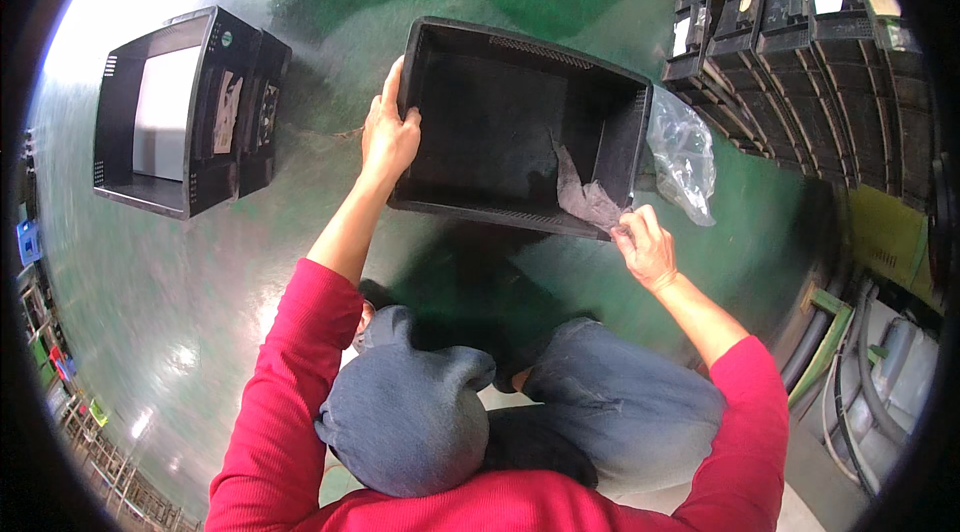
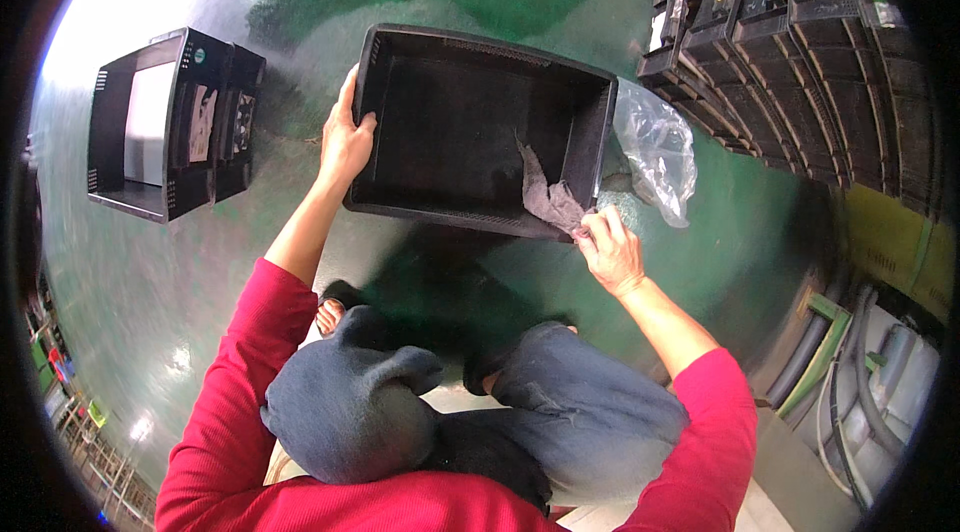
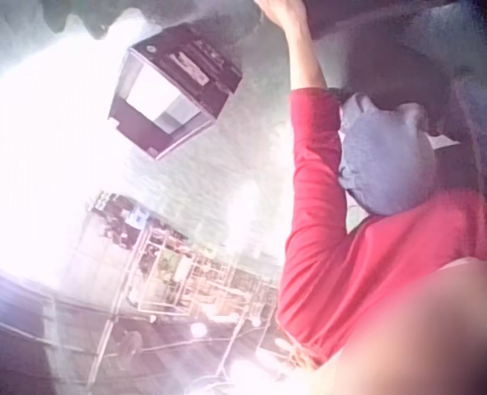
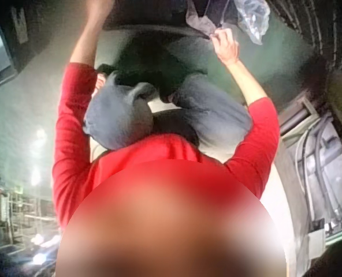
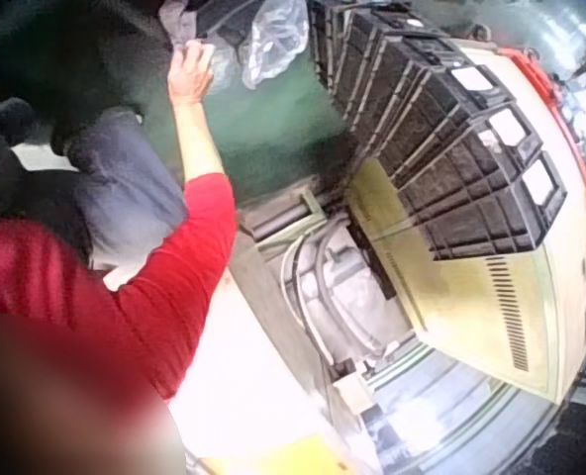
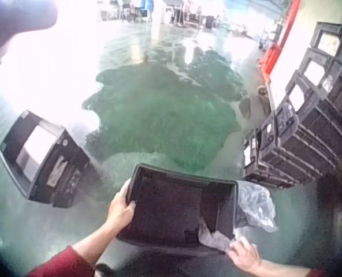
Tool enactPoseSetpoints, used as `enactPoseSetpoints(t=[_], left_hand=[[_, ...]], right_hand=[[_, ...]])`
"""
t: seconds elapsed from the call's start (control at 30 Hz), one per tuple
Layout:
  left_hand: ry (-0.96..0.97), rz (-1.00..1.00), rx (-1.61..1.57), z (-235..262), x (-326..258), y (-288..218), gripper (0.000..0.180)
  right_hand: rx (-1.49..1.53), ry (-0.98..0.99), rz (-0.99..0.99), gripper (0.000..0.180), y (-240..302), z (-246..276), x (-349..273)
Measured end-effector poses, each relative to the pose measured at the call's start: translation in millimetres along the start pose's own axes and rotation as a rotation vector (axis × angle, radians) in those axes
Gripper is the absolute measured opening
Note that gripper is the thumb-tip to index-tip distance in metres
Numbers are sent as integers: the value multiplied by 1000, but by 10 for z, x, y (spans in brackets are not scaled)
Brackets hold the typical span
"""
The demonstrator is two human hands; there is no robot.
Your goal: The person sits on the factory floor and wipes the inside of black plastic crates with a cloth. They place a white sheet of paper inside each cleaned crate and stack them.
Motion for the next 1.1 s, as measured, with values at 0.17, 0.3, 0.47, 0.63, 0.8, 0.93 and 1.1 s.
enactPoseSetpoints(t=[0.17, 0.3, 0.47, 0.63, 0.8, 0.93, 1.1], left_hand=[[35, 57, -42, 44, -31, -47, 69], [36, 74, -17, 17, -47, -26, 68], [44, -1, -7, 0, 14, 47, 66], [548, 317, -700, 77, -37, 42, 52], [811, 367, -890, -88, 176, 419, 66], [910, 480, -987, -58, 148, 376, 77], [770, 498, -1041, -126, 191, 511, 83]], right_hand=[[-91, -144, -180, 17, 392, -163, -38], [-86, -269, -79, 24, 1218, -598, 292], [-90, -372, 48, 17, 2388, -1060, 1104], [78, -384, -31, 21, 2601, -998, 1288], [-186, -411, 134, 8, 2698, -977, 1750], [-130, -469, 132, 15, 2501, -972, 1910], [-266, -457, -12, 18, 1974, -697, 2446]])
Point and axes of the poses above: each hand's wrist, its own x-axis towards the middle knuckle, its own z-axis out of the back of the hand, y = z × x, the point moved 5 cm from there along x, towards the middle knuckle, and after that the axes turned 7 degrees about z, right-handed, at the moved point
